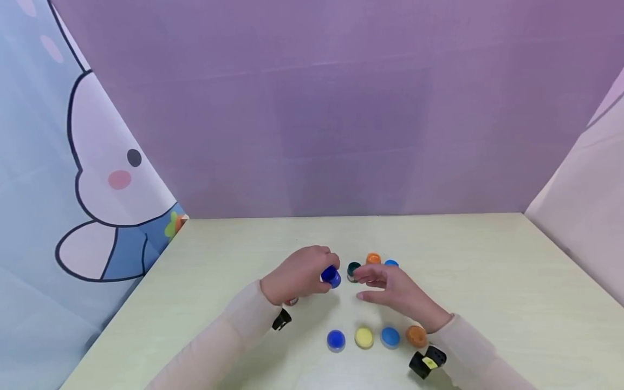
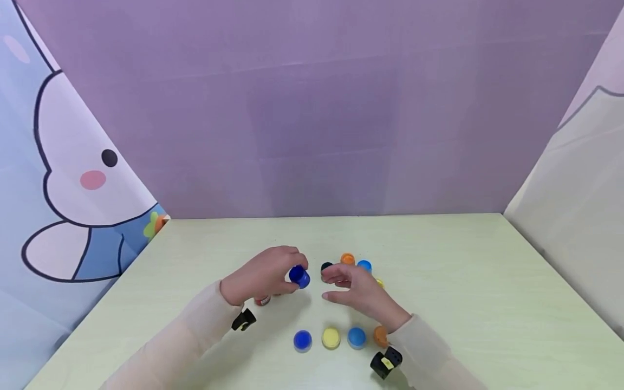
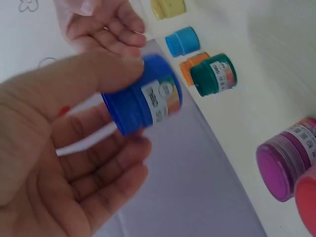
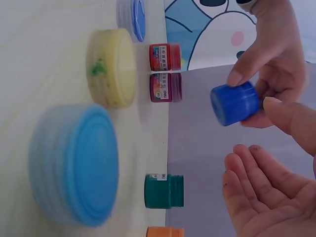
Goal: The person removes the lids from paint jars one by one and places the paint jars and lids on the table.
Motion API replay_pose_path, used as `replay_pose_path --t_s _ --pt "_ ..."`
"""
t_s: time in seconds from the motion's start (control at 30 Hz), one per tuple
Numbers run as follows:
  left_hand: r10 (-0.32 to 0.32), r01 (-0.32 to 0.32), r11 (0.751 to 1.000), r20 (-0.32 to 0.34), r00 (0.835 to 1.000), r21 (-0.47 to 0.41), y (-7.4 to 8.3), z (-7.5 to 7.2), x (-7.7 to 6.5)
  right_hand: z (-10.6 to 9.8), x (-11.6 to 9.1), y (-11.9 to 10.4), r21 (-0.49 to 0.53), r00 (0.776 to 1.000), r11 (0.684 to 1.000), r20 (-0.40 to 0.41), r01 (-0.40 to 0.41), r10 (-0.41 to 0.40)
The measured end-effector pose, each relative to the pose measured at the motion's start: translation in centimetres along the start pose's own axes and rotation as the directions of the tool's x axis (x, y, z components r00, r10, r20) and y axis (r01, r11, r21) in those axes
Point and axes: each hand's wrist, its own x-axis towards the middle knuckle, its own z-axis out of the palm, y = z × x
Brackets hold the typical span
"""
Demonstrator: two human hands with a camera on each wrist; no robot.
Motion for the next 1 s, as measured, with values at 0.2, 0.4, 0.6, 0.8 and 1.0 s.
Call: replay_pose_path --t_s 0.2,0.4,0.6,0.8,1.0 --pt "-0.11 0.11 0.994 0.058 0.992 0.008 -0.7 1.1 1.8 -0.4 -0.1 0.2 -0.018 0.999 1.0 -0.048 0.02 -0.021" --pt "-0.141 0.14 0.99 0.128 0.982 0.022 -1.2 2.6 3.8 -0.2 -0.2 0.3 0.029 0.999 1.0 -0.052 0.008 -0.006" --pt "-0.144 0.138 0.989 0.183 0.973 0.044 -1.4 3.8 5.0 0.0 -0.1 0.2 0.042 0.998 0.999 -0.05 0.024 -0.022" --pt "-0.169 0.16 0.985 0.207 0.964 0.059 -1.4 4.1 5.2 0.2 -0.1 0.0 0.03 0.999 0.999 -0.035 0.021 -0.019" --pt "-0.191 0.183 0.982 0.224 0.956 0.057 -1.6 4.5 5.3 0.3 -0.2 -0.2 0.034 0.999 0.999 -0.027 0.02 -0.019"
